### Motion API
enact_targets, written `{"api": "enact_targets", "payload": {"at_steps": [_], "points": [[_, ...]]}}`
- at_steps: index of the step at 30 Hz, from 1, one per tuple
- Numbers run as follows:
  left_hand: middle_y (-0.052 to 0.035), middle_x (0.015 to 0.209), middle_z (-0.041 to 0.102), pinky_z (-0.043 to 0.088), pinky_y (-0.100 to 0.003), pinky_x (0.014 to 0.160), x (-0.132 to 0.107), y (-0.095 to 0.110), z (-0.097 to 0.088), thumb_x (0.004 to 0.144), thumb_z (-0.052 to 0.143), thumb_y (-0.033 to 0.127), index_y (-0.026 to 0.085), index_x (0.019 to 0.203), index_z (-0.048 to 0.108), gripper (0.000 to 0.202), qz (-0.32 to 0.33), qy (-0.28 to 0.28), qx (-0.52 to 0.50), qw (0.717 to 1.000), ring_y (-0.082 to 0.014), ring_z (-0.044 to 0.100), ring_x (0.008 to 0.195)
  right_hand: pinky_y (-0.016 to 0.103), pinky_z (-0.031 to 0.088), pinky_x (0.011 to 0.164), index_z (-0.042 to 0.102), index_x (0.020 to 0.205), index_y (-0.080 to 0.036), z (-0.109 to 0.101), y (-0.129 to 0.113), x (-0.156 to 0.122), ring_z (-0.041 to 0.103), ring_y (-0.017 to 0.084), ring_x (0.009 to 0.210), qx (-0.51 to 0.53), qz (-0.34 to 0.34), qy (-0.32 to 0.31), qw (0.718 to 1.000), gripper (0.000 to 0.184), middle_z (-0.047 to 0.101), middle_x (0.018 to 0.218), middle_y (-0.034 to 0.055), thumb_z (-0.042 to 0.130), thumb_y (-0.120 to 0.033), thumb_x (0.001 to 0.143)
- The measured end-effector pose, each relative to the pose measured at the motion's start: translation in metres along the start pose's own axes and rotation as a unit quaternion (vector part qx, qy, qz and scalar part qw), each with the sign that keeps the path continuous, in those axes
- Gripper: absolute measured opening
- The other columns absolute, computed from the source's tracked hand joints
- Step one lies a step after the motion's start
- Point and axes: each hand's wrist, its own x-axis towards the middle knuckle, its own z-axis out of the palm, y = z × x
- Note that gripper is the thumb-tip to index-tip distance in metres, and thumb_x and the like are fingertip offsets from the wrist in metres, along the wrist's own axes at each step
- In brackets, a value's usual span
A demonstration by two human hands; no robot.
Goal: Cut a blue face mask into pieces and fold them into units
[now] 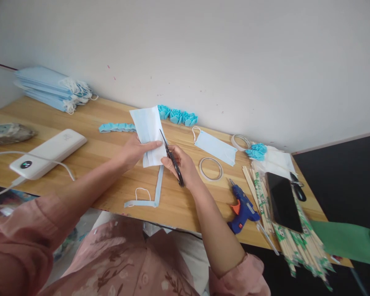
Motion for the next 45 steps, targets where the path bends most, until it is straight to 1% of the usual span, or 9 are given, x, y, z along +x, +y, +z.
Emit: {"api": "enact_targets", "payload": {"at_steps": [4, 10, 16, 20, 25, 32, 35, 39, 45], "points": [[-0.0115, 0.095, 0.076, 0.059, -0.041, 0.079, 0.000, -0.001, 0.000, 0.064, 0.084, 0.038, 0.012, 0.091, 0.071, 0.039, 0.001, -0.006, 0.010, 1.000, -0.0297, 0.071, 0.092, 0.024, 0.043, 0.049, 0.056, 0.101, -0.021, 0.000, -0.002, -0.001, 0.047, 0.010, 0.053, -0.003, 0.012, 0.009, 1.000, 0.064, 0.052, 0.067, -0.0040, 0.064, -0.078, 0.072], [-0.0131, 0.097, 0.076, 0.059, -0.040, 0.079, 0.000, -0.004, -0.001, 0.069, 0.080, 0.049, 0.012, 0.094, 0.072, 0.046, 0.001, -0.007, 0.015, 1.000, -0.0302, 0.071, 0.094, 0.024, 0.042, 0.048, 0.055, 0.100, -0.021, 0.000, -0.003, -0.002, 0.047, 0.009, 0.053, 0.003, 0.007, 0.008, 1.000, 0.062, 0.051, 0.067, -0.0044, 0.063, -0.077, 0.074], [-0.0119, 0.095, 0.076, 0.059, -0.040, 0.077, 0.000, -0.010, 0.001, 0.066, 0.082, 0.044, 0.013, 0.090, 0.072, 0.041, 0.001, 0.004, 0.008, 1.000, -0.0295, 0.071, 0.091, 0.023, 0.043, 0.049, 0.054, 0.097, -0.021, 0.001, -0.003, -0.001, 0.048, 0.009, 0.054, 0.009, -0.006, 0.001, 1.000, 0.061, 0.052, 0.068, -0.0036, 0.061, -0.078, 0.075], [-0.0114, 0.091, 0.076, 0.058, -0.039, 0.074, 0.000, -0.014, 0.002, 0.067, 0.083, 0.044, 0.014, 0.087, 0.072, 0.038, -0.001, 0.006, -0.008, 1.000, -0.0283, 0.071, 0.087, 0.024, 0.043, 0.049, 0.054, 0.097, -0.022, 0.003, -0.004, -0.002, 0.049, 0.010, 0.053, 0.013, -0.005, 0.005, 1.000, 0.060, 0.053, 0.067, -0.0035, 0.062, -0.077, 0.075], [-0.0116, 0.093, 0.076, 0.057, -0.037, 0.074, -0.001, -0.013, 0.003, 0.067, 0.083, 0.042, 0.014, 0.087, 0.072, 0.036, 0.001, 0.009, -0.022, 1.000, -0.0282, 0.070, 0.089, 0.024, 0.042, 0.047, 0.056, 0.096, -0.022, 0.003, -0.003, -0.003, 0.048, 0.010, 0.050, 0.015, 0.001, 0.017, 1.000, 0.058, 0.051, 0.063, -0.0047, 0.063, -0.076, 0.076], [-0.0112, 0.093, 0.076, 0.056, -0.036, 0.076, -0.003, -0.012, 0.004, 0.073, 0.078, 0.049, 0.013, 0.092, 0.073, 0.041, -0.003, 0.004, -0.030, 1.000, -0.0270, 0.070, 0.088, 0.023, 0.039, 0.044, 0.057, 0.097, -0.020, 0.003, -0.002, -0.004, 0.047, 0.008, 0.046, 0.024, 0.001, 0.030, 0.999, 0.056, 0.050, 0.061, -0.0063, 0.064, -0.072, 0.078], [-0.0110, 0.092, 0.075, 0.056, -0.036, 0.076, -0.003, -0.013, 0.004, 0.074, 0.076, 0.048, 0.013, 0.092, 0.072, 0.039, -0.001, 0.001, -0.045, 0.999, -0.0259, 0.069, 0.086, 0.023, 0.038, 0.044, 0.057, 0.097, -0.020, 0.004, -0.001, -0.004, 0.046, 0.008, 0.044, 0.029, 0.004, 0.034, 0.999, 0.056, 0.050, 0.059, -0.0069, 0.065, -0.072, 0.077], [-0.0105, 0.092, 0.075, 0.056, -0.035, 0.076, -0.003, -0.014, 0.005, 0.074, 0.077, 0.045, 0.013, 0.090, 0.072, 0.036, 0.011, 0.003, -0.053, 0.999, -0.0255, 0.069, 0.086, 0.022, 0.036, 0.042, 0.058, 0.097, -0.020, 0.003, 0.000, -0.003, 0.045, 0.008, 0.042, 0.032, 0.004, 0.035, 0.999, 0.056, 0.049, 0.056, -0.0077, 0.065, -0.072, 0.077], [-0.0107, 0.092, 0.075, 0.055, -0.035, 0.075, -0.002, -0.010, 0.003, 0.072, 0.078, 0.049, 0.013, 0.093, 0.071, 0.042, -0.006, 0.010, -0.046, 0.999, -0.0270, 0.070, 0.087, 0.022, 0.034, 0.040, 0.058, 0.096, -0.020, 0.003, 0.003, -0.002, 0.044, 0.008, 0.040, 0.031, 0.014, 0.044, 0.998, 0.055, 0.047, 0.054, -0.0080, 0.064, -0.071, 0.078]]}}
